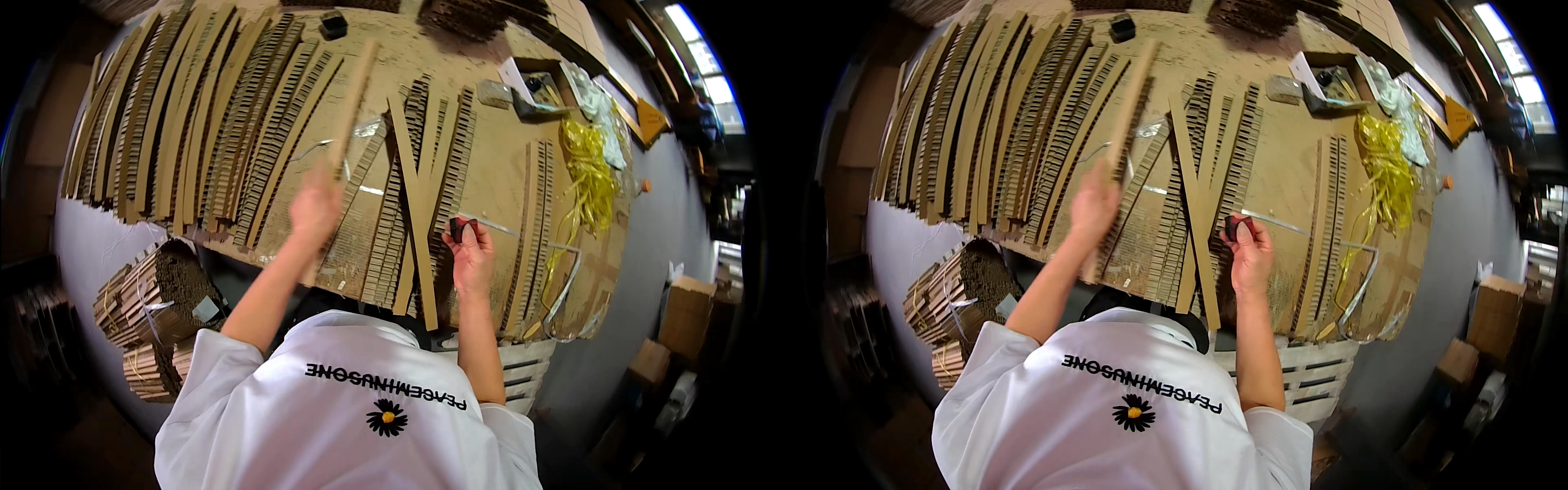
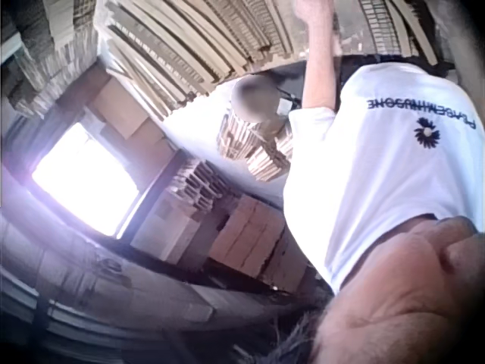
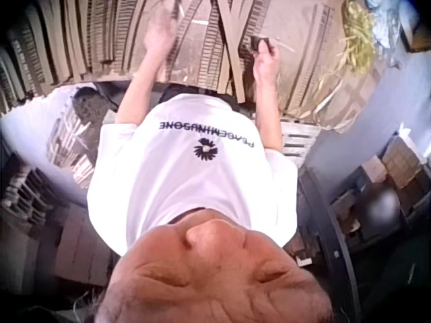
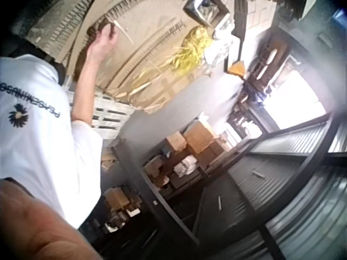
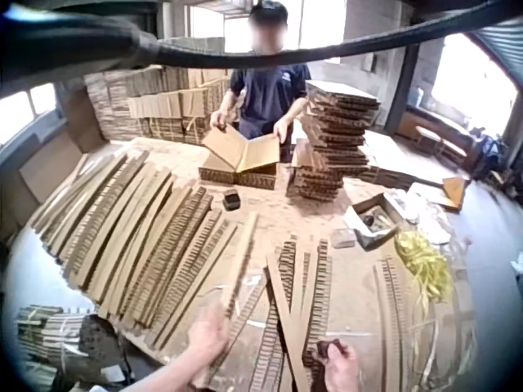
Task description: The person uses a red utility knife to cut long strips from a large sheet of corrugated cardboard on a workbench. The person repeatedly scores and snaps the cardboard, then stacks the cut strips on the table.
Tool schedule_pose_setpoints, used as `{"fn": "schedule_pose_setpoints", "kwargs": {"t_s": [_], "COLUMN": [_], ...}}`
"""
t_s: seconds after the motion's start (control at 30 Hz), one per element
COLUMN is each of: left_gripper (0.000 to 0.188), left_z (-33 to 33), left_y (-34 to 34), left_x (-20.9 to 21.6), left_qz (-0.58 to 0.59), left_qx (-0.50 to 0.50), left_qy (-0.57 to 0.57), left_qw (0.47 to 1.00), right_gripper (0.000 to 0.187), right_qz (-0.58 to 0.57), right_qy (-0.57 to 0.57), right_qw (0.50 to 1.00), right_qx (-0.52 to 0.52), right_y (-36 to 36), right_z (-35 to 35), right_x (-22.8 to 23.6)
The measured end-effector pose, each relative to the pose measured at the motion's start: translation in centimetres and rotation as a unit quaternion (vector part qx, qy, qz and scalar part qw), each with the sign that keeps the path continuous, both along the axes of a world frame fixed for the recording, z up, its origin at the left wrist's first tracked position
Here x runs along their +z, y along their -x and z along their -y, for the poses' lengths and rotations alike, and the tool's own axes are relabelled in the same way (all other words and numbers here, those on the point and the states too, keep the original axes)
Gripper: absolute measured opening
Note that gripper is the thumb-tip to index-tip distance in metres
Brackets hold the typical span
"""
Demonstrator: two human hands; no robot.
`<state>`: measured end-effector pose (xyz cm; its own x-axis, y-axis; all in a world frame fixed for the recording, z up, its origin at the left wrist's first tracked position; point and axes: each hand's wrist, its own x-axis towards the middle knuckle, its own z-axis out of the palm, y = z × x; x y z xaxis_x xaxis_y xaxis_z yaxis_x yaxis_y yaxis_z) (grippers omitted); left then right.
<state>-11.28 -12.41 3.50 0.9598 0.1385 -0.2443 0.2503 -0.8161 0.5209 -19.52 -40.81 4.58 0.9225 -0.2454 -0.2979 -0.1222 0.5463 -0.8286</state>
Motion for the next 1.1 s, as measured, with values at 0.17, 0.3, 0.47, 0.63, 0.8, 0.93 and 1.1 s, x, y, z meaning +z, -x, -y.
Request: {"fn": "schedule_pose_setpoints", "kwargs": {"t_s": [0.17,0.3,0.47,0.63,0.8,0.93,1.1], "left_gripper": [0.060,0.045,0.043,0.053,0.051,0.052,0.052], "left_z": [-4.0,0.6,6.8,8.2,8.7,6.1,7.5], "left_y": [1.7,3.6,5.9,7.2,7.2,7.9,9.0], "left_x": [-5.8,-3.2,-3.4,-5.1,-5.5,-4.7,-4.5], "left_qz": [0.233,0.263,0.139,0.109,0.189,0.176,0.258], "left_qx": [-0.092,-0.132,-0.153,-0.113,-0.090,-0.064,-0.066], "left_qy": [-0.153,-0.017,0.083,0.065,0.050,-0.036,-0.158], "left_qw": [0.956,0.956,0.975,0.986,0.976,0.982,0.951], "right_gripper": [0.031,0.031,0.039,0.022,0.029,0.033,0.013], "right_qz": [-0.037,-0.043,-0.085,0.074,0.015,-0.027,0.010], "right_qy": [0.049,0.125,0.181,0.018,0.017,0.065,0.068], "right_qw": [0.981,0.990,0.979,0.990,0.997,0.998,0.996], "right_qx": [0.183,0.052,-0.052,-0.118,0.075,0.004,-0.056], "right_y": [0.8,0.6,2.3,1.6,-1.3,0.2,2.5], "right_z": [-5.1,-2.6,6.7,4.2,1.1,7.1,14.0], "right_x": [-0.1,-0.9,-3.2,-2.5,-4.2,-4.6,-6.4]}}
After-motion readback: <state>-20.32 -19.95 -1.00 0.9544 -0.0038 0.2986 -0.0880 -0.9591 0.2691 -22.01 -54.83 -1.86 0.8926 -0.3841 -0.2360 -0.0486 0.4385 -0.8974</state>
